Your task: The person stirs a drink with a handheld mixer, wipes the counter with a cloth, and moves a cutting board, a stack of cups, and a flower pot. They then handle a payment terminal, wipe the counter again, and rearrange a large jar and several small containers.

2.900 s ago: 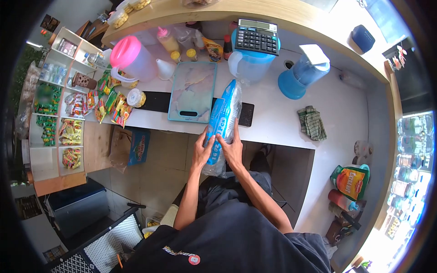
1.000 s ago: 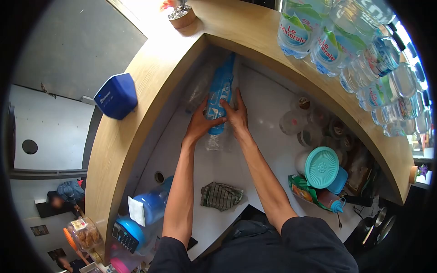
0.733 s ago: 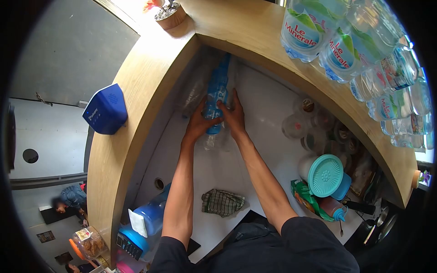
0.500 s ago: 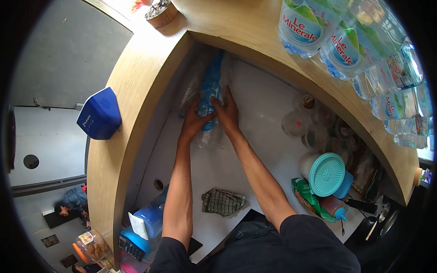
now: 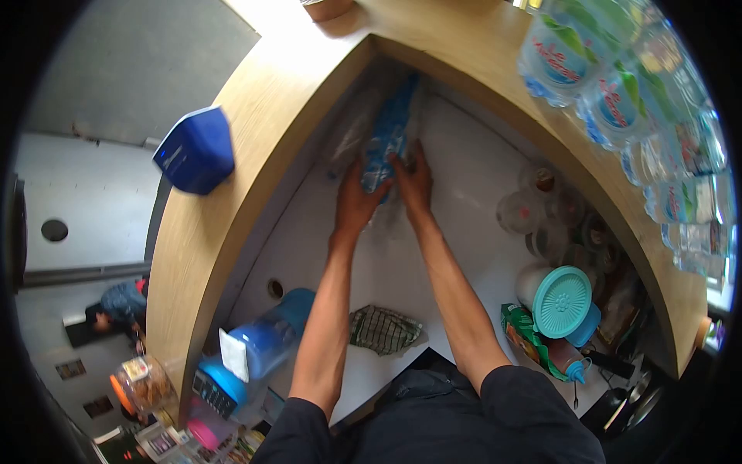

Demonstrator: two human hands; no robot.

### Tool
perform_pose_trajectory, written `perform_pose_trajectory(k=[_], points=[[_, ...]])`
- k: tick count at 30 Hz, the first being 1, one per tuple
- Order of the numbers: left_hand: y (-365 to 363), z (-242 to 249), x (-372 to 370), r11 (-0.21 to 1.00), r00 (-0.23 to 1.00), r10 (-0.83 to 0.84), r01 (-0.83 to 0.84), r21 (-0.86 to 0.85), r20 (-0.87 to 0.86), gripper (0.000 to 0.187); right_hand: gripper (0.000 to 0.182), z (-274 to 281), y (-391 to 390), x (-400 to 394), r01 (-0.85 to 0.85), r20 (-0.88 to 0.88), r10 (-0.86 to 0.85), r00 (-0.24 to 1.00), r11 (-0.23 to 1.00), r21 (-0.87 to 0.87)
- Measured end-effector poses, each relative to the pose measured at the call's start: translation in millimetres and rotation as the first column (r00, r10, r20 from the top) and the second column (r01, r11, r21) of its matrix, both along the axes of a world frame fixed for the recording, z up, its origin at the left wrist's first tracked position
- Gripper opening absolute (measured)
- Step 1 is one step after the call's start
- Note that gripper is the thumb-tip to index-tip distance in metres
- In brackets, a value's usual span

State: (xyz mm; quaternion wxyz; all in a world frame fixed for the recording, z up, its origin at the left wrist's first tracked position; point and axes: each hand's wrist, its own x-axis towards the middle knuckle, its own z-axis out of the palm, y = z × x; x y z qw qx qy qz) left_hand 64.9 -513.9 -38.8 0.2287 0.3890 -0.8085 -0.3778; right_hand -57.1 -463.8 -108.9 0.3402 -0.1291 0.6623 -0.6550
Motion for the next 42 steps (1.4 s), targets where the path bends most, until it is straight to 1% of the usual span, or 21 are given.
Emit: perform_pose_trajectory(k=[1, 3, 5, 7, 9, 11, 14, 16, 18, 20, 22, 24, 26, 29, 30, 33, 34, 37, 38, 39, 42], points=[[11, 7, 2, 0.997, 0.999, 0.048, -0.048, -0.053, -0.017, 0.078, 0.085, -1, 3, 0, -0.012, -0.008, 0.012, 1.0, 0.999, 0.037], [40, 20, 7, 0.975, 0.987, 0.151, -0.157, -0.158, -0.048, 0.075, 0.084, 1, 13, 4, 0.013, -0.06, -0.014, 0.998, 1.0, -0.025], [74, 25, 18, 0.955, 0.973, 0.215, -0.228, -0.189, -0.087, 0.07, 0.084, 23, 28, 12, 0.005, 0.011, -0.004, 1.0, 0.999, -0.035], [113, 49, 35, 0.972, 0.947, 0.227, -0.234, -0.005, -0.226, 0.066, 0.085, 25, 41, 17, -0.002, -0.005, 0.002, 1.0, 1.0, 0.003], [157, 62, 60, 0.972, 0.944, 0.232, -0.215, 0.098, -0.234, 0.06, 0.085, 43, 60, 34, -0.006, 0.017, 0.006, 1.0, 1.0, -0.019], [202, 70, 88, 0.96, 0.932, 0.267, -0.236, 0.149, -0.244, 0.052, 0.084, 50, 78, 50, -0.031, 0.009, 0.031, 0.999, 0.999, -0.012], [260, 72, 137, 0.899, 0.91, 0.362, -0.283, 0.335, -0.203, 0.041, 0.085, 62, 99, 76, -0.106, -0.014, 0.106, 0.994, 0.994, 0.009], [288, 70, 169, 0.85, 0.885, 0.436, -0.345, 0.398, -0.165, 0.036, 0.082, 70, 114, 94, -0.172, -0.008, 0.172, 0.985, 0.985, 0.017], [313, 68, 201, 0.802, 0.849, 0.513, -0.421, 0.423, -0.128, 0.03, 0.079, 69, 128, 109, -0.246, -0.084, 0.25, 0.965, 0.968, 0.053], [332, 61, 229, 0.694, 0.75, 0.652, -0.529, 0.489, -0.114, 0.029, 0.073, 79, 142, 130, -0.304, -0.216, 0.322, 0.922, 0.946, 0.115], [349, 54, 251, 0.572, 0.618, 0.779, -0.63, 0.525, -0.108, 0.028, 0.07, 74, 158, 146, -0.338, -0.25, 0.363, 0.898, 0.931, 0.137], [360, 46, 268, 0.468, 0.452, 0.877, -0.721, 0.511, -0.166, 0.026, 0.067, 67, 171, 163, -0.388, -0.291, 0.412, 0.863, 0.911, 0.139], [370, 40, 283, 0.374, 0.313, 0.927, -0.774, 0.511, -0.206, 0.024, 0.063, 64, 184, 178, -0.445, -0.338, 0.462, 0.82, 0.886, 0.132], [387, 28, 301, 0.313, 0.162, 0.941, -0.75, 0.583, -0.296, 0.024, 0.058, 55, 199, 193, -0.543, -0.373, 0.574, 0.729, 0.817, 0.197], [391, 33, 308, 0.278, 0.132, 0.953, -0.744, 0.608, -0.274, 0.024, 0.054, 59, 205, 202, -0.566, -0.372, 0.59, 0.717, 0.804, 0.183], [406, 34, 326, 0.204, 0.014, 0.955, -0.752, 0.626, -0.295, 0.024, 0.052, 58, 216, 217, -0.66, -0.345, 0.686, 0.641, 0.722, 0.209], [411, 33, 333, 0.18, -0.008, 0.957, -0.767, 0.617, -0.289, 0.024, 0.046, 61, 222, 227, -0.665, -0.375, 0.677, 0.634, 0.724, 0.182], [428, 32, 355, 0.123, -0.093, 0.949, -0.773, 0.622, -0.303, 0.025, 0.038, 71, 237, 250, -0.729, -0.379, 0.766, 0.52, 0.629, 0.272], [433, 28, 365, 0.117, -0.111, 0.942, -0.776, 0.62, -0.316, 0.026, 0.031, 69, 245, 261, -0.746, -0.349, 0.77, 0.533, 0.623, 0.234], [438, 26, 377, 0.098, -0.131, 0.939, -0.785, 0.612, -0.319, 0.026, 0.03, 63, 250, 273, -0.766, -0.261, 0.781, 0.568, 0.617, 0.179], [455, 25, 416, 0.019, -0.195, 0.938, -0.796, 0.605, -0.287, 0.025, 0.028, 60, 267, 309, -0.858, -0.134, 0.877, 0.46, 0.479, 0.186]])
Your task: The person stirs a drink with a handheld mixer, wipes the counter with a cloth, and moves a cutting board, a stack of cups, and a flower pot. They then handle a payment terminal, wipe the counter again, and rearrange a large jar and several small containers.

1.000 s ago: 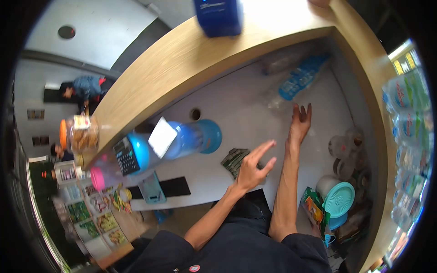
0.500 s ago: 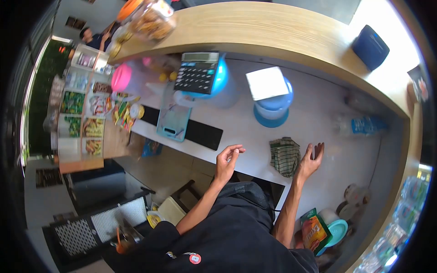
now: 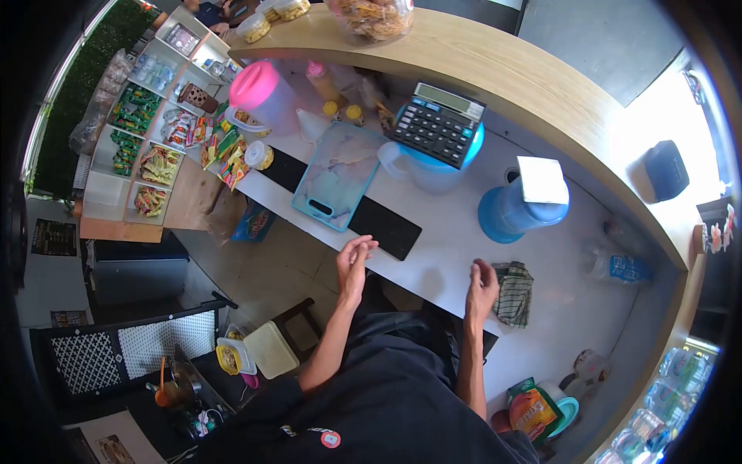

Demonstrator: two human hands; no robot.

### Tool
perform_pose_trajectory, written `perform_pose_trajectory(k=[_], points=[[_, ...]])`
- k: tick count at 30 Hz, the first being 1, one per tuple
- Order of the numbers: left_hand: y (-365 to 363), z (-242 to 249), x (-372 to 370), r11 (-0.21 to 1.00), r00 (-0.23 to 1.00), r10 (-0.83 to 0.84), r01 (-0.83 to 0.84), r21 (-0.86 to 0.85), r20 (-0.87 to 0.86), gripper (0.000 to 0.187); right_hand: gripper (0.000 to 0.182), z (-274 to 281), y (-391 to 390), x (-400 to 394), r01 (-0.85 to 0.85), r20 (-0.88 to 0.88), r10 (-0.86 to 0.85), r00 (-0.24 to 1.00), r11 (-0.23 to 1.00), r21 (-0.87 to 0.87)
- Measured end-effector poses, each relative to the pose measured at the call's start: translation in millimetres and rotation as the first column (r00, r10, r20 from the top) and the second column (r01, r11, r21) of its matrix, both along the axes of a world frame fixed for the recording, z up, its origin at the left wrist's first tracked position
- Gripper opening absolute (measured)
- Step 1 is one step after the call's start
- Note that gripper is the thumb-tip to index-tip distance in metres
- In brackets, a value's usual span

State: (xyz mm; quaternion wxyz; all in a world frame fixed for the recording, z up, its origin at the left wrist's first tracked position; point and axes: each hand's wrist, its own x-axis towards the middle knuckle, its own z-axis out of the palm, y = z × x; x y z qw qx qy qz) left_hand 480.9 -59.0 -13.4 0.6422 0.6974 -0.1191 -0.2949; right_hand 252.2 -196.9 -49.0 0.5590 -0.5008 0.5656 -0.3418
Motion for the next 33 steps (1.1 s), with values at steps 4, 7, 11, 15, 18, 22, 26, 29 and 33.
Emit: perform_pose_trajectory(k=[4, 7, 11, 15, 18, 22, 26, 29, 33], points=[[21, -8, 67, 0.999, 0.997, 0.03, -0.028, -0.022, 0.075, 0.024, 0.033, 13, 26, 71, -0.227, -0.012, 0.227, 0.974, 0.974, 0.012], [35, -9, 119, 0.999, 0.989, 0.029, -0.035, 0.035, 0.148, 0.025, 0.035, 33, 46, 135, -0.32, -0.01, 0.322, 0.947, 0.942, 0.102], [50, -51, 190, 0.992, 0.95, -0.013, -0.028, 0.126, 0.312, 0.027, 0.044, 14, 66, 212, -0.345, 0.005, 0.346, 0.938, 0.935, 0.078], [48, -60, 235, 0.902, 0.794, -0.221, -0.055, 0.429, 0.566, 0.037, 0.058, -1, 81, 269, -0.285, -0.108, 0.291, 0.951, 0.956, 0.069], [45, -80, 256, 0.891, 0.746, -0.284, -0.026, 0.453, 0.602, 0.042, 0.061, -11, 90, 296, -0.212, -0.199, 0.219, 0.955, 0.976, 0.054], [41, -82, 266, 0.882, 0.773, -0.307, 0.012, 0.47, 0.556, 0.043, 0.058, -22, 94, 316, -0.184, -0.284, 0.189, 0.94, 0.982, 0.045], [42, -92, 277, 0.879, 0.73, -0.291, -0.052, 0.474, 0.618, 0.038, 0.054, -34, 98, 322, -0.096, -0.255, 0.108, 0.961, 0.994, 0.058], [43, -106, 295, 0.89, 0.794, -0.29, 0.017, 0.456, 0.535, 0.033, 0.049, -50, 98, 321, -0.014, -0.157, 0.025, 0.987, 0.997, 0.073], [41, -100, 305, 0.893, 0.831, -0.285, 0.049, 0.448, 0.477, 0.027, 0.044, -47, 100, 325, 0.076, -0.064, -0.068, 0.996, 0.987, 0.143]])
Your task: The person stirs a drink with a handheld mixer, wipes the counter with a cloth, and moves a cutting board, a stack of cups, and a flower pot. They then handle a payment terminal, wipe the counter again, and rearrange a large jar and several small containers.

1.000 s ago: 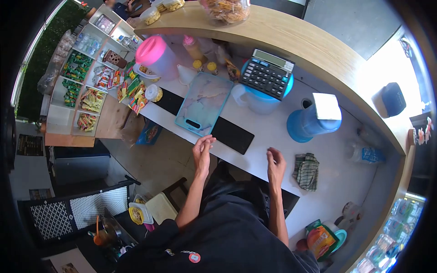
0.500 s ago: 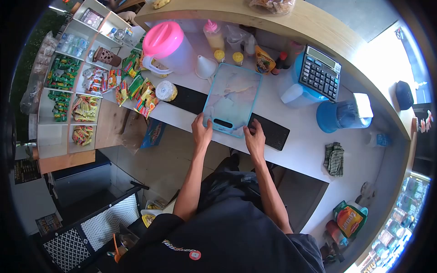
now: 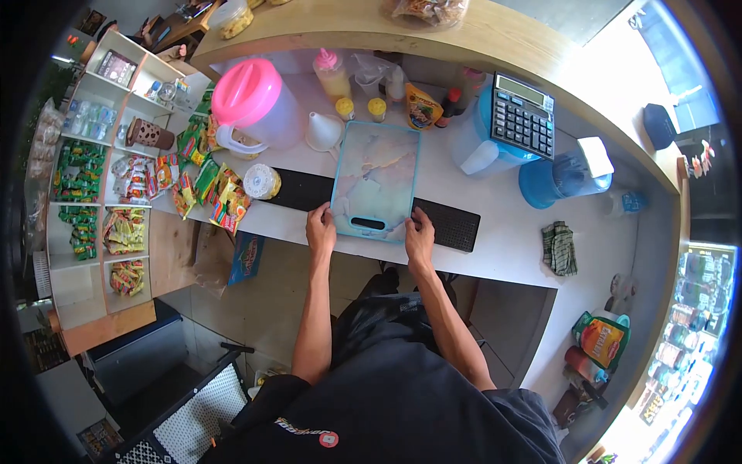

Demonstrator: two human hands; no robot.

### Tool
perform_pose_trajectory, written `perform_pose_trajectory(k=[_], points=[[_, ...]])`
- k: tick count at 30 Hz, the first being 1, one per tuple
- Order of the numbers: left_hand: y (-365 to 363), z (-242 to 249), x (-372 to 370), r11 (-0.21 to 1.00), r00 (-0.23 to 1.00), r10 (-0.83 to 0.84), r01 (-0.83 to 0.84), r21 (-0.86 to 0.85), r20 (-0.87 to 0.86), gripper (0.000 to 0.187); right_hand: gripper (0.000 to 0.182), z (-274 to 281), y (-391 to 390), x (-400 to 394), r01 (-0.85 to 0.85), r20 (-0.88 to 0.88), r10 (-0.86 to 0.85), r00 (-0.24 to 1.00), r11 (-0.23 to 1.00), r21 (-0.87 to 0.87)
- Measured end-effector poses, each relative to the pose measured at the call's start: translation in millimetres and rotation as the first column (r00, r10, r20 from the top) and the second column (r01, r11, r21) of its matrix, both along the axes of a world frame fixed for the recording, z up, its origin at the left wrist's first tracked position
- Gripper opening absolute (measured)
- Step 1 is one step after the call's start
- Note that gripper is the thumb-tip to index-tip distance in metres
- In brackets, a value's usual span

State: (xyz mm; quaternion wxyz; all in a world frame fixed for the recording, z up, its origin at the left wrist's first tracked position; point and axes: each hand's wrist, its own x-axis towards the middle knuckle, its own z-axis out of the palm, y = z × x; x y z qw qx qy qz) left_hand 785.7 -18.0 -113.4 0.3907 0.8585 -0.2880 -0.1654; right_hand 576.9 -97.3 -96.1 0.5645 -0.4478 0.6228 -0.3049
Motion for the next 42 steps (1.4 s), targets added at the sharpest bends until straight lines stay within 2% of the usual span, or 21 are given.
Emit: perform_pose_trajectory(k=[7, 10, 13, 16, 19, 22, 25, 29, 32, 33, 36, 42], points=[[-2, 8, 1, 1.0, 0.999, 0.021, -0.021, -0.002, -0.038, 0.027, 0.037, 9, -5, -1, 0.036, 0.108, -0.046, 0.993, 0.995, 0.096], [-4, 18, -1, 0.999, 0.978, 0.039, -0.044, -0.018, -0.207, 0.026, 0.034, 15, -6, -1, 0.084, 0.164, -0.097, 0.982, 0.993, 0.081], [-3, 19, -6, 1.0, 0.988, -0.019, 0.016, -0.021, -0.153, 0.031, 0.033, 22, -5, -6, 0.121, 0.234, -0.135, 0.963, 0.99, 0.07], [-4, 29, -13, 0.999, 0.942, -0.027, 0.031, 0.009, -0.335, 0.038, 0.032, 28, -6, -11, 0.127, 0.299, -0.146, 0.943, 0.989, 0.082], [0, 33, -23, 0.998, 0.954, -0.055, 0.04, -0.056, -0.296, 0.038, 0.032, 33, -2, -14, 0.148, 0.285, -0.16, 0.945, 0.987, 0.063], [10, 40, -29, 0.997, 0.865, -0.047, 0.015, -0.069, -0.499, 0.033, 0.032, 36, 5, -19, 0.176, 0.276, -0.186, 0.943, 0.983, 0.06], [30, 41, -28, 0.979, 0.656, -0.156, 0.002, -0.205, -0.739, 0.033, 0.033, 38, 14, -34, 0.178, 0.292, -0.194, 0.936, 0.981, 0.081], [52, 73, -42, 0.937, 0.492, -0.281, -0.045, -0.346, -0.824, 0.043, 0.034, 44, 30, -53, 0.186, 0.349, -0.221, 0.91, 0.974, 0.131], [68, 93, -58, 0.916, 0.463, -0.31, -0.086, -0.391, -0.83, 0.047, 0.034, 54, 42, -64, 0.175, 0.327, -0.212, 0.921, 0.975, 0.138], [74, 99, -65, 0.903, 0.487, -0.326, -0.094, -0.419, -0.81, 0.05, 0.033, 55, 47, -71, 0.157, 0.302, -0.192, 0.934, 0.978, 0.135], [95, 128, -87, 0.901, 0.524, -0.379, 0.02, -0.434, -0.762, 0.05, 0.032, 71, 60, -87, 0.148, 0.264, -0.171, 0.949, 0.983, 0.106], [123, 190, -142, 0.873, 0.505, -0.489, 0.283, -0.398, -0.711, 0.041, 0.03, 97, 94, -122, 0.217, 0.215, -0.228, 0.949, 0.973, 0.074]])
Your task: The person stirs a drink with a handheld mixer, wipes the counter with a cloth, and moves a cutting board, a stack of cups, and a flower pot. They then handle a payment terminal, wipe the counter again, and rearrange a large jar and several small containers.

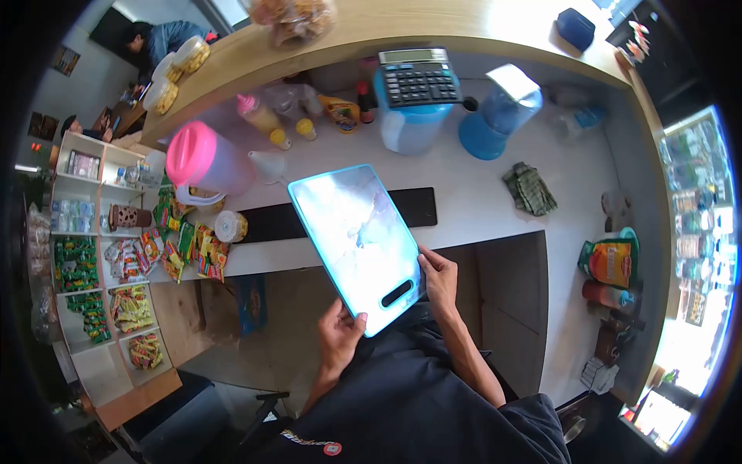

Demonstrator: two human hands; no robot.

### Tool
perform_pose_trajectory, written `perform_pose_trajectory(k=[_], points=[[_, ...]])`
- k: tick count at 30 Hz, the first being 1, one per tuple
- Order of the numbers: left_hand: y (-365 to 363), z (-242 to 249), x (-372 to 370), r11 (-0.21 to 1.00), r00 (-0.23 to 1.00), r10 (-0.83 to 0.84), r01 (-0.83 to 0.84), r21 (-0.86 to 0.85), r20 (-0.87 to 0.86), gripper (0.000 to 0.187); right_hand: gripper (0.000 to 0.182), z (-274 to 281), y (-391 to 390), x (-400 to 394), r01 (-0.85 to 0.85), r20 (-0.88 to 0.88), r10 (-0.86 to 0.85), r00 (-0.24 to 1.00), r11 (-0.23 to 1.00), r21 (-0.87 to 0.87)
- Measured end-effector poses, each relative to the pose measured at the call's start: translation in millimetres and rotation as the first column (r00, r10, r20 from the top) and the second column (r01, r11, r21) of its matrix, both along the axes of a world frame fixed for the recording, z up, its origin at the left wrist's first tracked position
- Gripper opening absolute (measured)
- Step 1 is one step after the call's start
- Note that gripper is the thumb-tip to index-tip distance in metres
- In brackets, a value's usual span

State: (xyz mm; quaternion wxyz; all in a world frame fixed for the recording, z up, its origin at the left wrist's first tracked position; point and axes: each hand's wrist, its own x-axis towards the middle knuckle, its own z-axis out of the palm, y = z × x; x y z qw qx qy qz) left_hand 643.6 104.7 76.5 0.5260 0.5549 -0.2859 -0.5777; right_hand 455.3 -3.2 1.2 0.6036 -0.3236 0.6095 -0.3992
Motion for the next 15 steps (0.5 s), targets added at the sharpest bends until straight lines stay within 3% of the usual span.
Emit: perform_pose_trajectory(k=[5, 8, 15], points=[[23, 23, -55, 0.996, 0.996, -0.089, 0.089, -0.019, 0.012, 0.047, 0.027, -5, 48, -45, 0.16, 0.112, -0.162, 0.98, 0.987, 0.031], [36, 37, -76, 0.968, 0.963, -0.253, 0.252, 0.022, 0.092, 0.046, 0.031, 11, 84, -72, 0.217, 0.037, -0.219, 0.975, 0.975, 0.047], [44, 62, -144, 0.843, 0.826, -0.528, 0.538, 0.005, 0.197, 0.055, 0.042, 27, 154, -129, 0.39, 0.083, -0.393, 0.916, 0.92, 0.046]])
